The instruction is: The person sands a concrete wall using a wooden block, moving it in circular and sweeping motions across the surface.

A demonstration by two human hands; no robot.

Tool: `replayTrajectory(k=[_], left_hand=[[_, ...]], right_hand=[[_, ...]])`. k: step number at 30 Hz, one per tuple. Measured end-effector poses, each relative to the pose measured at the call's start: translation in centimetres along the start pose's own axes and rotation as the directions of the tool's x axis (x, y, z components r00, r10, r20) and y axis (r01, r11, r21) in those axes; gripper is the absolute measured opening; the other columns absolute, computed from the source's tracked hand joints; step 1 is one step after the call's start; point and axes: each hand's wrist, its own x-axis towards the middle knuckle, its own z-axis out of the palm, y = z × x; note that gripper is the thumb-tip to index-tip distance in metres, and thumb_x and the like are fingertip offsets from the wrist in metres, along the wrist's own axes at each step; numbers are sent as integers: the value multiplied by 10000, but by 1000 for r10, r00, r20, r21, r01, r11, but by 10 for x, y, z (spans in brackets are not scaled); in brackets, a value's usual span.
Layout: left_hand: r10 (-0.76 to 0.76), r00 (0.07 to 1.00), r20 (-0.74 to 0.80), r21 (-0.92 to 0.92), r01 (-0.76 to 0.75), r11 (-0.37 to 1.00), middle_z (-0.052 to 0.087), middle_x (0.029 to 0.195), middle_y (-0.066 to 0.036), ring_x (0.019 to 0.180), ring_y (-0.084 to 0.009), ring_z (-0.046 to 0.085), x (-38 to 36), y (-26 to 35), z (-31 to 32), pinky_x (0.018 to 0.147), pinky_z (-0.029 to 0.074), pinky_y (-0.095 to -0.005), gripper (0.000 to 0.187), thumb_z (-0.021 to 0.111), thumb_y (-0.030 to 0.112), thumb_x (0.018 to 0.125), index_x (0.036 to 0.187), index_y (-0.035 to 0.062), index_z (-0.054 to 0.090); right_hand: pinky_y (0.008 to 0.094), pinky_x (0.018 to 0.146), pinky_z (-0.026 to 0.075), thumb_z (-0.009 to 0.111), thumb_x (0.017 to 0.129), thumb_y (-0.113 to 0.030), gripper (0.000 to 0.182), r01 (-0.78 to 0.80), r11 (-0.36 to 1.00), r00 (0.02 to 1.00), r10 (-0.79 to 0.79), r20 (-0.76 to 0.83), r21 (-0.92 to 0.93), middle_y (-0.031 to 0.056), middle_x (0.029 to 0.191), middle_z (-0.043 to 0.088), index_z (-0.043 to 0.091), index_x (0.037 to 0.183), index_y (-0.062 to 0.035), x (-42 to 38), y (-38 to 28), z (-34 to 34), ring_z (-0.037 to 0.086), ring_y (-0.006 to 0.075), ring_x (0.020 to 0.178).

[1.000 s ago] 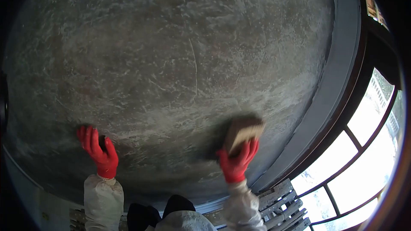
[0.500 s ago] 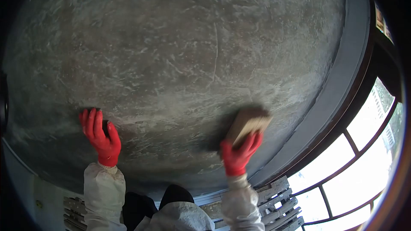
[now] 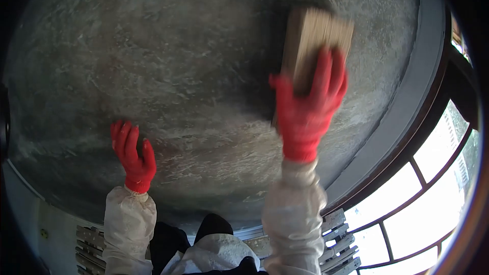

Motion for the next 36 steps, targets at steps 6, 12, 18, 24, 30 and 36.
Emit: replayTrajectory(k=[6, 12, 18, 24, 30, 36], left_hand=[[-50, 998, -50, 48, 52, 997, 472, 1320, -168, 1250, -417, 415, -11, -15, -4, 1065, 297, -603, 406, 570, 148, 862, 1236, -7, 540], [-49, 998, 26, 91, 46, 995, 466, 1332, -179, 1268, -429, 399, -17, -17, 0, 1067, 284, -614, 461, 580, 206, 871, 1266, -21, 516], [-63, 998, 5, 70, 62, 996, 478, 1321, -174, 1254, -425, 414, -13, -16, -1, 1055, 300, -607, 443, 586, 203, 857, 1244, -7, 535], [-81, 997, 4, 43, 81, 996, 488, 1305, -155, 1226, -408, 433, -11, -17, -4, 1050, 310, -599, 418, 601, 198, 835, 1208, 11, 567], [-86, 996, -5, 30, 86, 996, 495, 1295, -146, 1207, -401, 440, -11, -16, -4, 1040, 321, -594, 410, 614, 180, 820, 1196, 21, 579], [-131, 991, 24, -13, 131, 991, 499, 1307, -148, 1239, -401, 421, -10, -14, -11, 1060, 303, -579, 414, 618, 159, 816, 1204, 22, 578]], right_hand=[[650, 1004, 324, 808, 685, -338, 982, -48, 998, 951, 58, 305, -37, 311, 1429, 294, 272, 1445, -25, -302, 4, -57, 309, 563, 1279], [648, 995, 344, 860, 643, -378, 991, 57, 998, 971, -64, 230, 35, 266, 1432, 326, 337, 1433, -85, -176, -12, -31, 337, 559, 1256], [536, 1002, 375, 835, 619, -275, 895, 89, 994, 996, -90, 9, 56, 241, 1395, 410, 429, 1387, -59, 13, -49, 15, 395, 432, 1255], [647, 1010, 313, 799, 694, -390, 980, 30, 998, 973, -17, 228, -57, 318, 1431, 295, 293, 1460, -49, -195, -59, -20, 311, 546, 1283], [640, 995, 339, 876, 610, -325, 1075, 10, 997, 945, -33, 326, 72, 237, 1482, 257, 267, 1476, -135, -275, -69, -40, 312, 546, 1276], [533, 987, 386, 861, 591, -262, 888, 97, 986, 993, -106, 57, 133, 227, 1387, 416, 457, 1366, -106, -6, -118, 22, 396, 461, 1235]])
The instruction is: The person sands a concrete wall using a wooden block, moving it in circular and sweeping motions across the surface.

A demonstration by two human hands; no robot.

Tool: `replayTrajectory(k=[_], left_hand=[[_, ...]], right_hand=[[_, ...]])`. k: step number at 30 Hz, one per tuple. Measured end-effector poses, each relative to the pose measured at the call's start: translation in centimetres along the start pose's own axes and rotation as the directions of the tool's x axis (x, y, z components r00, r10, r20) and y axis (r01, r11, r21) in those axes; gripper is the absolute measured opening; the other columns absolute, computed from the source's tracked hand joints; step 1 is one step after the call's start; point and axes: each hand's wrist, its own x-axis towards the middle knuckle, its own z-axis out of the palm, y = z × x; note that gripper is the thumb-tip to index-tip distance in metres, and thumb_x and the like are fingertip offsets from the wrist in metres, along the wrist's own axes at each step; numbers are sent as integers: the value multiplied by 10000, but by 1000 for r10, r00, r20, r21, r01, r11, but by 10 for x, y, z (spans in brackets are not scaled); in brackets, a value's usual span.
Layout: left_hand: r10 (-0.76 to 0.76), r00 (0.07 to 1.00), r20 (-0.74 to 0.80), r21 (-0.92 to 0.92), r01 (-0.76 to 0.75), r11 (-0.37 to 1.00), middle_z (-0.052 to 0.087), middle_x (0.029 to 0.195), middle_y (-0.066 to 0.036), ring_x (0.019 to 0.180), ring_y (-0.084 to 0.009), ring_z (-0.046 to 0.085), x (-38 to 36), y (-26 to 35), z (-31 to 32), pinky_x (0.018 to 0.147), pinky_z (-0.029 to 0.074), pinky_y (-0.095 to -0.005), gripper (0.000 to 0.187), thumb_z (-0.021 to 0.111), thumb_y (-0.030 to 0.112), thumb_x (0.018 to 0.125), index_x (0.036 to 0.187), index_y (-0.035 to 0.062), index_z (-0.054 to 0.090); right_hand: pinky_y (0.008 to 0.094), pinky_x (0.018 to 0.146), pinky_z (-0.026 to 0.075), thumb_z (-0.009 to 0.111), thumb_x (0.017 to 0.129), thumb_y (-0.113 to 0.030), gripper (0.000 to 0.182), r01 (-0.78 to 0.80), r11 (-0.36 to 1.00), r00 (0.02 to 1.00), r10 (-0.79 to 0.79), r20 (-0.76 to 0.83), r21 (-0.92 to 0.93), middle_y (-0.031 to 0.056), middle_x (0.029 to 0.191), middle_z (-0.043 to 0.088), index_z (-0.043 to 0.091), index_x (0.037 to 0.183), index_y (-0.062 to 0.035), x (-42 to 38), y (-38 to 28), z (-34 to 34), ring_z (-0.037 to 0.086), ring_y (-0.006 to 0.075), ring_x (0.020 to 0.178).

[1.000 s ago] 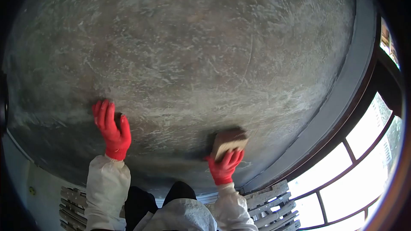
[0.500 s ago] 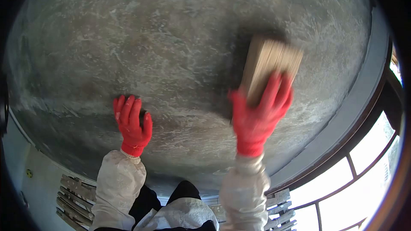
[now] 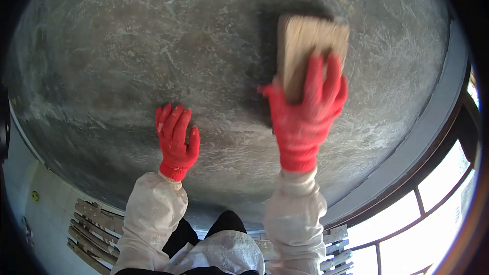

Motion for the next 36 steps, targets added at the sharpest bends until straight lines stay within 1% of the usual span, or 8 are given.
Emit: replayTrajectory(k=[4, 10, 13, 19, 22, 28, 31, 36], left_hand=[[-115, 993, -16, -86, 113, 990, 452, 1369, -169, 1308, -396, 366, -14, 4, -25, 1080, 281, -556, 456, 602, 98, 834, 1273, 10, 517], [-348, 936, 49, -124, 351, 928, 394, 1423, -185, 1339, -381, 334, -57, 18, -74, 1096, 269, -502, 476, 554, 56, 886, 1345, 3, 441], [-392, 915, 95, -168, 403, 900, 423, 1395, -186, 1318, -392, 354, -66, 23, -81, 1085, 283, -516, 488, 575, 42, 849, 1324, 6, 468], [-373, 917, 142, -201, 396, 896, 391, 1418, -193, 1320, -379, 351, -57, 33, -83, 1082, 288, -489, 467, 537, 42, 879, 1334, 14, 440], [-389, 913, 121, -212, 406, 889, 389, 1415, -199, 1312, -378, 357, -62, 35, -83, 1079, 290, -491, 468, 538, 33, 873, 1331, 14, 441], [-501, 855, 136, -250, 519, 817, 442, 1368, -193, 1278, -408, 385, -99, 47, -104, 1047, 322, -514, 473, 591, 31, 823, 1288, 12, 503], [-529, 830, 178, -251, 558, 791, 448, 1361, -195, 1273, -405, 393, -112, 50, -117, 1041, 327, -504, 471, 595, 36, 826, 1287, 12, 504], [-522, 833, 184, -233, 553, 800, 455, 1354, -197, 1262, -403, 409, -104, 45, -127, 1037, 330, -497, 471, 604, 40, 818, 1279, 11, 509]], right_hand=[[538, 982, 388, 833, 626, -287, 853, -54, 995, 998, 53, -23, -86, 238, 1380, 418, 455, 1360, -74, -12, -10, 4, 398, 471, 1229], [665, 987, 322, 870, 579, -346, 1122, -174, 975, 914, 211, 345, -136, 281, 1472, 217, 235, 1475, -117, -303, -22, -36, 280, 561, 1282], [651, 979, 338, 885, 573, -303, 1100, -127, 992, 938, 128, 322, -24, 249, 1479, 230, 260, 1466, -152, -291, -27, -34, 292, 545, 1278], [534, 947, 409, 874, 535, -244, 916, -25, 1000, 998, 25, 56, 4, 225, 1400, 391, 465, 1349, -143, -24, -47, 9, 402, 471, 1199], [515, 933, 415, 862, 555, -229, 882, -9, 1000, 999, 9, -33, 15, 230, 1388, 407, 474, 1342, -135, 18, -53, 22, 414, 458, 1193], [612, 902, 412, 872, 541, -308, 942, -125, 987, 985, 136, 111, -101, 260, 1385, 349, 426, 1347, -109, -167, -70, 3, 405, 530, 1164], [589, 862, 433, 917, 454, -319, 859, -127, 988, 939, 93, 331, 84, 188, 1375, 358, 507, 1194, -175, -290, -74, -19, 418, 512, 1121], [556, 878, 444, 914, 452, -327, 832, -58, 995, 990, 46, 134, 84, 204, 1348, 418, 563, 1193, -187, -158, -90, 9, 420, 498, 1128]])
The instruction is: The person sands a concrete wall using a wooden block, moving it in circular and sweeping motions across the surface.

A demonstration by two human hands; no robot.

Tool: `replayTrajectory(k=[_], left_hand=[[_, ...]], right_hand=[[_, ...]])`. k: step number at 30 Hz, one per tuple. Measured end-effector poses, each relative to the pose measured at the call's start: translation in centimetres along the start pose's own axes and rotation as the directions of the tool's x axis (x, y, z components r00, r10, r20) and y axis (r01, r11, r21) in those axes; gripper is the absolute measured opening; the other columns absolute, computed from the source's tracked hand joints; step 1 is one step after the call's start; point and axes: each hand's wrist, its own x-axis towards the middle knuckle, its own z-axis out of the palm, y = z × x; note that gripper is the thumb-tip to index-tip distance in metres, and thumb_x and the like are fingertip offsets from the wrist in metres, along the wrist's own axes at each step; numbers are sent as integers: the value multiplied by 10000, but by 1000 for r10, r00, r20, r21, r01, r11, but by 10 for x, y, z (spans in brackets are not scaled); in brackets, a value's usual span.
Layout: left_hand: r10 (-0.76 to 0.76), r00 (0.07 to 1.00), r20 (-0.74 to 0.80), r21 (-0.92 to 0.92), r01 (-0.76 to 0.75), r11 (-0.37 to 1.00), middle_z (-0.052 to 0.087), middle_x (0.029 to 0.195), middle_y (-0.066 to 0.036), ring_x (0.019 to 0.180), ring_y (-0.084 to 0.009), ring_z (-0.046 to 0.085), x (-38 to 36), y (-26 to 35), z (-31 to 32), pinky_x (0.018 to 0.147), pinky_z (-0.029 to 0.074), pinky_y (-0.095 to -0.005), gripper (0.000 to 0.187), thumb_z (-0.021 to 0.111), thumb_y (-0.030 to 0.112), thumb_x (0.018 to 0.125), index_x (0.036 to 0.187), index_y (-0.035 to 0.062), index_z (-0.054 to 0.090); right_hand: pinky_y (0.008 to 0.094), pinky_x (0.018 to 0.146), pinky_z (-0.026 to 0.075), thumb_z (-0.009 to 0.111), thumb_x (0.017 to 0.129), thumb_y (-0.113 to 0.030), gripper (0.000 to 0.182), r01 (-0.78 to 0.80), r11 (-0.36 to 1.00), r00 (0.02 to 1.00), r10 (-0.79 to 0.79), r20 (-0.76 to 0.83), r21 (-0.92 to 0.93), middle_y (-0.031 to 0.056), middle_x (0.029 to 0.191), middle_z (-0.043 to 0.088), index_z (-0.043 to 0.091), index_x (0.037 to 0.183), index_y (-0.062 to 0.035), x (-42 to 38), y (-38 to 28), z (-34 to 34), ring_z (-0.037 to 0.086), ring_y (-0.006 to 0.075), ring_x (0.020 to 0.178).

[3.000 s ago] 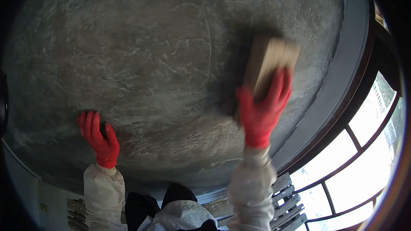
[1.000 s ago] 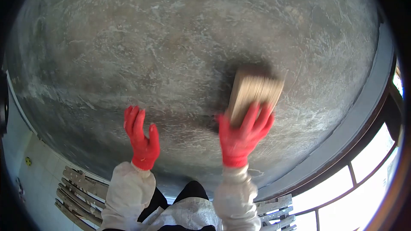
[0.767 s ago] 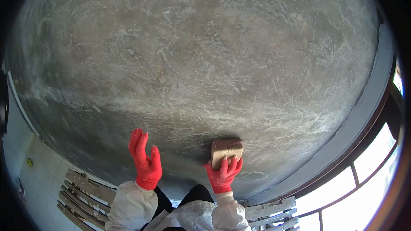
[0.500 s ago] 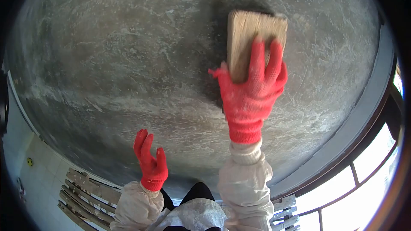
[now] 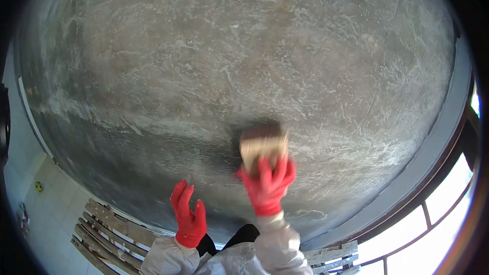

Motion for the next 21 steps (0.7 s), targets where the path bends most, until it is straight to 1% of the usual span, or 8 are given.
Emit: replayTrajectory(k=[1, 4, 7, 9, 13, 15, 18, 21], left_hand=[[14, 1000, -20, 5, -13, 1000, 455, 1355, -196, 1261, -400, 411, 4, 2, 0, 1037, 331, -496, 468, 604, 42, 816, 1274, 12, 511], [-6, 999, -43, 33, 7, 999, 458, 1353, -191, 1259, -396, 415, 7, 10, 2, 1037, 332, -496, 463, 602, 37, 809, 1264, 18, 516], [6, 994, -111, -28, -9, 1000, 465, 1347, -187, 1254, -396, 419, 4, 13, 7, 1039, 331, -496, 466, 601, 27, 804, 1263, 21, 519], [-58, 996, -70, -34, 56, 998, 469, 1342, -188, 1248, -400, 421, -5, 13, 9, 1038, 335, -494, 469, 611, 34, 810, 1269, 23, 518], [-79, 997, -2, 10, 79, 997, 479, 1333, -192, 1238, -396, 432, -27, 7, 8, 1034, 343, -493, 478, 625, 56, 815, 1279, 29, 516], [-119, 989, 86, 37, 116, 993, 493, 1324, -188, 1228, -388, 446, -39, -1, 4, 1028, 355, -486, 491, 637, 71, 814, 1289, 36, 513], [-113, 988, 102, 89, 104, 991, 505, 1315, -182, 1216, -384, 462, -37, -4, 6, 1021, 364, -483, 499, 641, 73, 808, 1290, 37, 514], [-35, 998, 51, 56, 32, 998, 504, 1319, -178, 1218, -386, 461, -8, 10, 16, 1014, 371, -487, 511, 653, 84, 802, 1290, 31, 513]], right_hand=[[531, 896, 440, 909, 470, -323, 834, -18, 999, 1000, 19, 9, -36, 214, 1354, 415, 570, 1219, -185, 56, -9, -4, 422, 474, 1146], [490, 881, 445, 877, 530, -293, 805, 21, 1000, 978, -19, -206, 7, 221, 1364, 440, 559, 1258, -164, 182, -16, 2, 481, 429, 1113], [489, 876, 446, 873, 526, -288, 808, 6, 1000, 958, -14, -286, -27, 220, 1368, 451, 560, 1259, -160, 194, -17, 9, 502, 422, 1089], [510, 889, 442, 885, 496, -297, 857, -102, 992, 977, 85, -197, -78, 224, 1361, 439, 546, 1272, -170, 140, -28, 7, 479, 434, 1119], [569, 897, 422, 915, 428, -312, 886, -167, 985, 982, 169, 79, -35, 216, 1359, 400, 542, 1224, -196, -70, -29, 8, 421, 488, 1151], [574, 932, 394, 915, 472, -369, 931, -63, 993, 972, 39, 232, 95, 217, 1388, 378, 497, 1280, -173, -130, -23, 0, 401, 479, 1179], [556, 866, 429, 921, 428, -339, 884, -57, 994, 994, 48, 101, 90, 139, 1397, 400, 551, 1221, -217, -74, -30, 13, 438, 476, 1118], [530, 846, 440, 906, 451, -324, 853, -56, 998, 997, 57, -57, 15, 147, 1376, 441, 565, 1223, -204, 79, -50, 15, 466, 442, 1088]])
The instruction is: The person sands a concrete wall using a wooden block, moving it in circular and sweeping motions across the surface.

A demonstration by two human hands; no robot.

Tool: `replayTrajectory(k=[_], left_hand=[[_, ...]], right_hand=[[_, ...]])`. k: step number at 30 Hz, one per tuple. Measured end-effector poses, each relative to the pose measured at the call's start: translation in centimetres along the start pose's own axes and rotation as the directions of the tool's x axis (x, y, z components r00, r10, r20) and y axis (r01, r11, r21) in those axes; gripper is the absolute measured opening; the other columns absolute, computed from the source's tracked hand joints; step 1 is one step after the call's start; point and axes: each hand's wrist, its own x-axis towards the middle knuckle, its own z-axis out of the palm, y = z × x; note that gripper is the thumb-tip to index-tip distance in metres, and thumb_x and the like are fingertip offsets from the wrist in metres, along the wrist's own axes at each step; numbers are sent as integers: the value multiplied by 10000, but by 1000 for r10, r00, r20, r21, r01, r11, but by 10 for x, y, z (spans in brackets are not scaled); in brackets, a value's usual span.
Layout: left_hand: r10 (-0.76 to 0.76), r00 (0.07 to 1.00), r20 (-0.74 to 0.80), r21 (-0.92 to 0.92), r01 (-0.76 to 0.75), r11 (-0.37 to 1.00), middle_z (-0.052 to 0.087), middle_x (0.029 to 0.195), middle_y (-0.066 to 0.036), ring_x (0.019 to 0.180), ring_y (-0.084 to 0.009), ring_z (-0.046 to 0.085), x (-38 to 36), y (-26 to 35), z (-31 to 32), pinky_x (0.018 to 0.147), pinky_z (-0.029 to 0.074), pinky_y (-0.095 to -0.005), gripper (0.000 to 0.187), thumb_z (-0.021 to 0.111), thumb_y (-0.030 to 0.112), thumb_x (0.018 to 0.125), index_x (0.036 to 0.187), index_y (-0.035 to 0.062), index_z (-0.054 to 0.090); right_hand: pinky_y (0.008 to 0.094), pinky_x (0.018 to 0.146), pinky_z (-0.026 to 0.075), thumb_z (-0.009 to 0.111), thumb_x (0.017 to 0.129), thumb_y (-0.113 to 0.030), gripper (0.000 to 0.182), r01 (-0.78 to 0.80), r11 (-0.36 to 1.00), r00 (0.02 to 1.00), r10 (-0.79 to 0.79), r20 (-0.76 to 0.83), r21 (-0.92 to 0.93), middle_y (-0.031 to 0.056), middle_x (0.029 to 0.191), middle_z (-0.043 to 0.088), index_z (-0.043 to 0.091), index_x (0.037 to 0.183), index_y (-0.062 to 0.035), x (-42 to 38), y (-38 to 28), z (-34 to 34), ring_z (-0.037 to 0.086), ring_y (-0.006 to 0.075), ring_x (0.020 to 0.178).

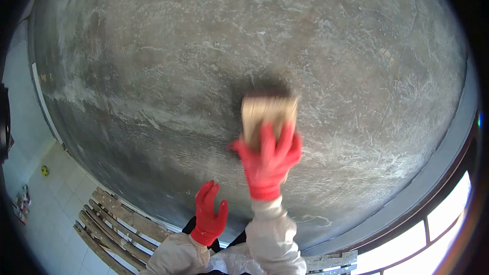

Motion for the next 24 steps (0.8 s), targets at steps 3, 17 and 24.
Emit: replayTrajectory(k=[3, 17, 24], left_hand=[[38, 999, -33, -28, -39, 999, 498, 1333, -178, 1227, -382, 458, 23, 13, 11, 1021, 368, -494, 536, 664, 99, 796, 1303, 30, 503], [-67, 969, 238, -29, 76, 997, 387, 1417, -263, 1291, -430, 392, -45, -7, 46, 1058, 335, -497, 732, 677, 189, 812, 1406, -54, 326], [195, 975, -104, -104, -205, 973, 304, 1464, -291, 1317, -471, 342, 117, 55, 54, 1092, 291, -514, 826, 722, 238, 782, 1417, -70, 292]], right_hand=[[514, 818, 454, 888, 464, -341, 843, 60, 997, 975, -47, -215, 55, 166, 1344, 478, 567, 1226, -176, 105, -2, 14, 494, 424, 1055], [529, 841, 429, 893, 497, -427, 759, 45, 997, 980, -57, 192, 69, 108, 1319, 439, 573, 1161, -245, -136, 28, -10, 444, 442, 1091], [436, 881, 455, 830, 567, -198, 645, -31, 983, 996, 15, 89, 182, 180, 1382, 427, 637, 1182, -170, 91, -16, -7, 473, 395, 1079]])
